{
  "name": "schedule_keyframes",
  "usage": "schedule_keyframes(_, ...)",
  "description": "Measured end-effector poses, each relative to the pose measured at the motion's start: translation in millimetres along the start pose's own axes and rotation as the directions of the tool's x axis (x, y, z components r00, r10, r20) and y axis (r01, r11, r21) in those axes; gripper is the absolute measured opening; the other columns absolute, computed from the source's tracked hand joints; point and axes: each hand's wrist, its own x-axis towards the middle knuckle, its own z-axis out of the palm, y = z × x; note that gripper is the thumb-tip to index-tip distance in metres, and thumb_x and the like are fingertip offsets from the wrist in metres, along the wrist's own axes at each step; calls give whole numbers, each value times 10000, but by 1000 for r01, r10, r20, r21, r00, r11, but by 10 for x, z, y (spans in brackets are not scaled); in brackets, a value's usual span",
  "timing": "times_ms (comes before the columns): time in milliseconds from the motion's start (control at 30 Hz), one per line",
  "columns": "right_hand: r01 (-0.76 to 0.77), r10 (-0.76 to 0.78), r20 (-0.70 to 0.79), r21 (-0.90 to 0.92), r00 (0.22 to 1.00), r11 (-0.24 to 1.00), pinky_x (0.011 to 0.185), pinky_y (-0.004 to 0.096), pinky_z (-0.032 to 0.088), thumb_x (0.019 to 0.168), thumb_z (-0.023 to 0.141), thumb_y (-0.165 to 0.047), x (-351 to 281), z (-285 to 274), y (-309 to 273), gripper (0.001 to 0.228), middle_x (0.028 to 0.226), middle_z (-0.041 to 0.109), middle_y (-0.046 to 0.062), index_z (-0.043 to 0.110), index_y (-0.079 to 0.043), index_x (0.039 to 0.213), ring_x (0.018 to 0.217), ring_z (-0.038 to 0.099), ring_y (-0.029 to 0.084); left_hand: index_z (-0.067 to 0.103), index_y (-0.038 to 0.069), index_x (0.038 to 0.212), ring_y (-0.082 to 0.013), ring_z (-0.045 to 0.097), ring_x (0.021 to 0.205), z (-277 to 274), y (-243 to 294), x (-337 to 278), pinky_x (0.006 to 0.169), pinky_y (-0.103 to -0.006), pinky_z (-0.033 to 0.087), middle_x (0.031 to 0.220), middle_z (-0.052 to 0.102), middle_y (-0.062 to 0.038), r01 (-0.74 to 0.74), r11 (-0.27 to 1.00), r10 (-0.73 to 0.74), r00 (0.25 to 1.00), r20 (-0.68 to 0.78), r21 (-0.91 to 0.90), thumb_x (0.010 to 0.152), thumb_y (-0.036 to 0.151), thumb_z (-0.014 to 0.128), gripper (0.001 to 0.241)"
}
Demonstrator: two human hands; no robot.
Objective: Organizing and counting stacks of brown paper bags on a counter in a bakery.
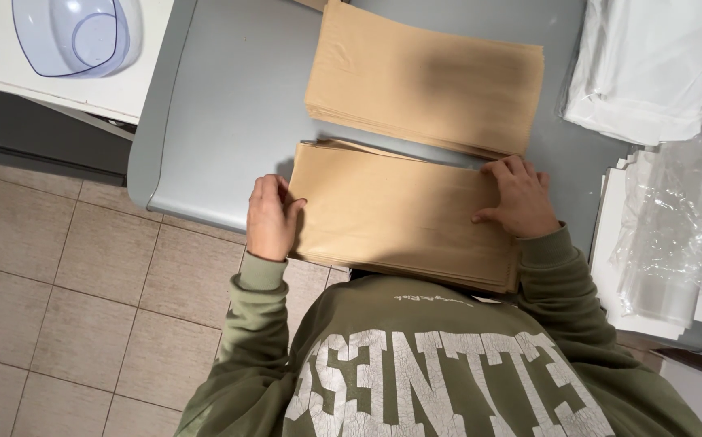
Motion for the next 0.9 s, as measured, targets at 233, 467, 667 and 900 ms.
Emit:
schedule_keyframes(233, -3, 3, -8, 1, 1000, 1000, 1082, 487, 313, 503, 980, -359, 5, 4, -8, 911, 1341, 550, 65, 619, -156, 1314, 1319, 462, 305, 616, -4, 998, -279, 660, 795, -169, -183, -99, 727, -381, 544, 963, 660, -143, -31, 993, 40, 996, 75, -118, 867, 58, 795, 230)
schedule_keyframes(467, 20, -17, -58, 44, 998, 999, 1085, 508, 303, 512, 978, -350, -60, -95, -10, 970, 1363, 539, 93, 564, -145, 1366, 1335, 453, 324, 683, 50, 1036, -133, 670, 711, -268, -374, -57, 658, -293, 540, 859, 762, -36, 189, 929, -87, 947, 311, -318, 920, 58, 738, 129)
schedule_keyframes(667, 139, 64, -328, 559, 942, 818, 1052, 449, 459, 666, 922, -177, -177, -272, 198, 951, 1366, 555, 147, 416, -67, 1464, 1265, 548, 278, 671, 33, 1020, -87, 657, 794, -380, -378, 442, 735, -258, 570, 915, 741, -14, 114, 810, 44, 966, 254, -575, 950, -11, 705, 89)
schedule_keyframes(900, 185, 208, -251, 939, 946, 289, 969, 287, 581, 1005, 705, 69, 249, -148, 623, 557, 1237, 694, 125, 417, -13, 1474, 1109, 671, 164, 619, 9, 1064, -56, 598, 801, 100, -96, 1631, 707, -213, 526, 899, 659, 13, 59, 710, 130, 968, 214, -701, 973, -37, 751, 167)
